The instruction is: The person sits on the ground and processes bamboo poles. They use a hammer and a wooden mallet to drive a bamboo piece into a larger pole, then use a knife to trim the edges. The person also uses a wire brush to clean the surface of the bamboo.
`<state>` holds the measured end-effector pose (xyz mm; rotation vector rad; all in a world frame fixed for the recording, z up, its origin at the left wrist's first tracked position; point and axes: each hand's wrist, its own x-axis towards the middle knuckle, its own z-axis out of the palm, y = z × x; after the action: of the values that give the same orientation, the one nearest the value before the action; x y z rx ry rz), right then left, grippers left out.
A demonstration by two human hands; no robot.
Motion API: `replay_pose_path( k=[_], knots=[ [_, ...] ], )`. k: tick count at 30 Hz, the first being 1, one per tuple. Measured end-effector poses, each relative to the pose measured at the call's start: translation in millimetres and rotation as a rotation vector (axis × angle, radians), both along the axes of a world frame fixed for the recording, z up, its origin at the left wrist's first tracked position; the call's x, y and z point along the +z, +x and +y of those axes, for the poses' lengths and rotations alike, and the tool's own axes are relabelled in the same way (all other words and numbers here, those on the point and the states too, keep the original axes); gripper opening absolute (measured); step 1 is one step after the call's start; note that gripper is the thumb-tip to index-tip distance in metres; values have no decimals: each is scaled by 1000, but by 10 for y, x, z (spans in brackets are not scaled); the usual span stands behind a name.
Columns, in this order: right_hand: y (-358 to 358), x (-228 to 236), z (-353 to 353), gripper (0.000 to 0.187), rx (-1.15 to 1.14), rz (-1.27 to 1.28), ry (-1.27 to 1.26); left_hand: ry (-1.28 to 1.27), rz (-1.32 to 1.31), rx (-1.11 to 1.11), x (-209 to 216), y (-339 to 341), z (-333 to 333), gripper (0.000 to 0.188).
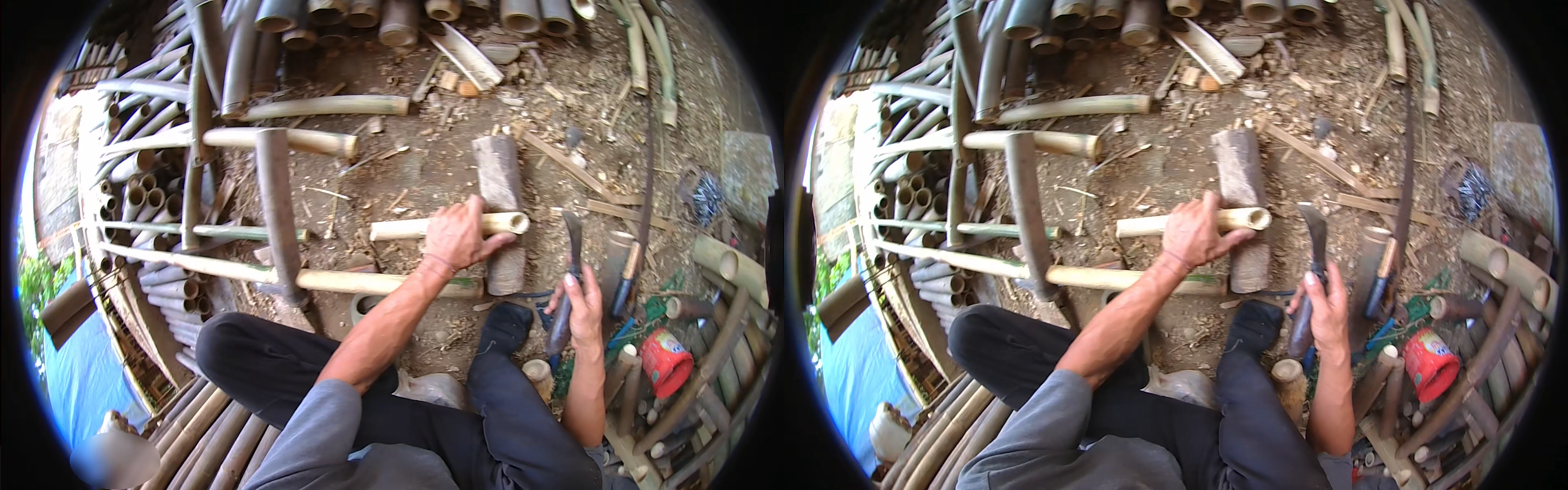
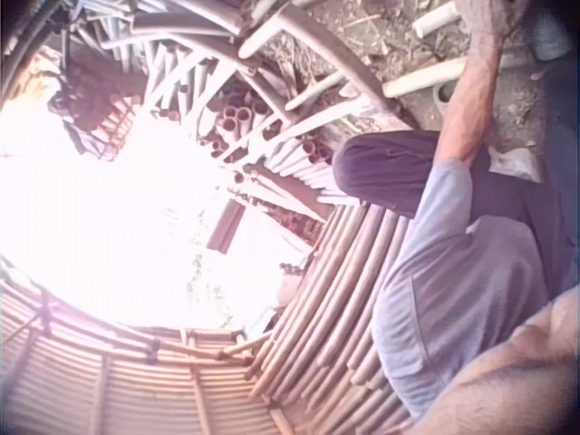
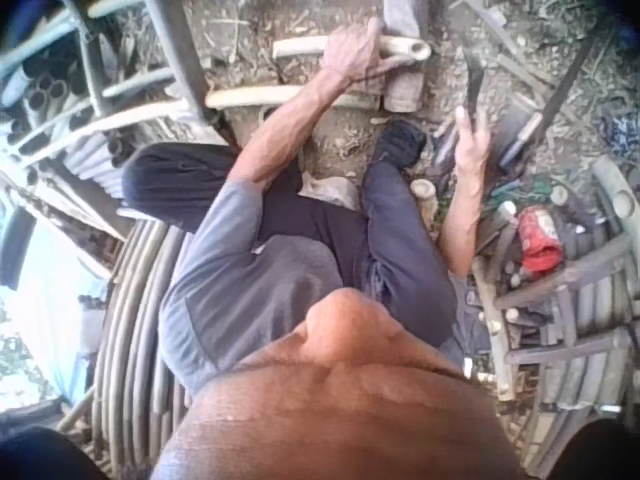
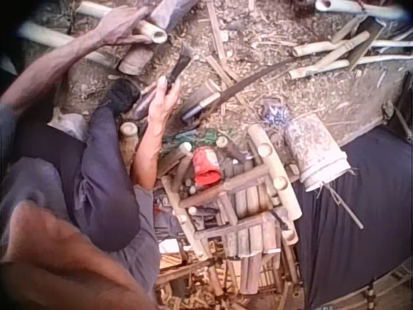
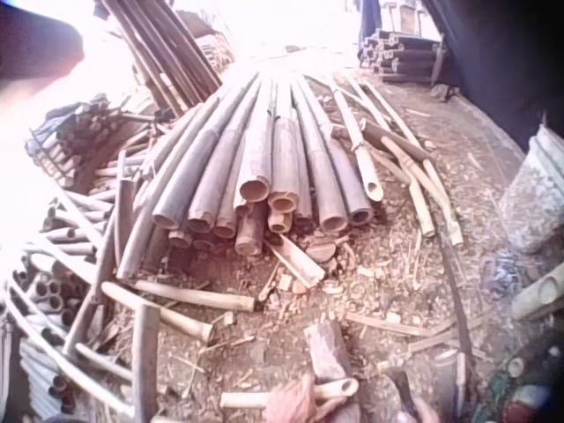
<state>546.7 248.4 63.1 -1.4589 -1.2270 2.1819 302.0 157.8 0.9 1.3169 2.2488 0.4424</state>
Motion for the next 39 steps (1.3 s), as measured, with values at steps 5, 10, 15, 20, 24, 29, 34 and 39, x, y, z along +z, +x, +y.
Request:
replay_pose_path(
  k=[5, 10, 15, 20, 24, 29, 34, 39],
  knots=[
    [-32, 7, -30, 38, 38, -31, 16, 244, 137, 42, -90, 75, -91, 63],
    [-62, 31, 3, 37, 46, -80, -65, 243, 66, 3, -54, 64, -66, 69],
    [-224, 45, 29, 45, 289, -196, -37, 269, 63, 6, -91, 46, -90, 82],
    [-300, 5, 35, 50, 451, -231, -69, 304, 74, -15, -130, 48, -99, 84],
    [-361, -4, 71, 50, 506, -221, -79, 292, 46, -34, -94, 31, -86, 84],
    [-402, -36, 108, 50, 569, -229, -44, 303, 47, -46, -108, 18, -121, 81],
    [-398, -28, 179, 52, 622, -251, -46, 280, 40, -53, -101, 24, -122, 81],
    [-432, 12, 252, 53, 666, -259, -49, 282, 36, -57, -97, 22, -116, 82]
  ],
)
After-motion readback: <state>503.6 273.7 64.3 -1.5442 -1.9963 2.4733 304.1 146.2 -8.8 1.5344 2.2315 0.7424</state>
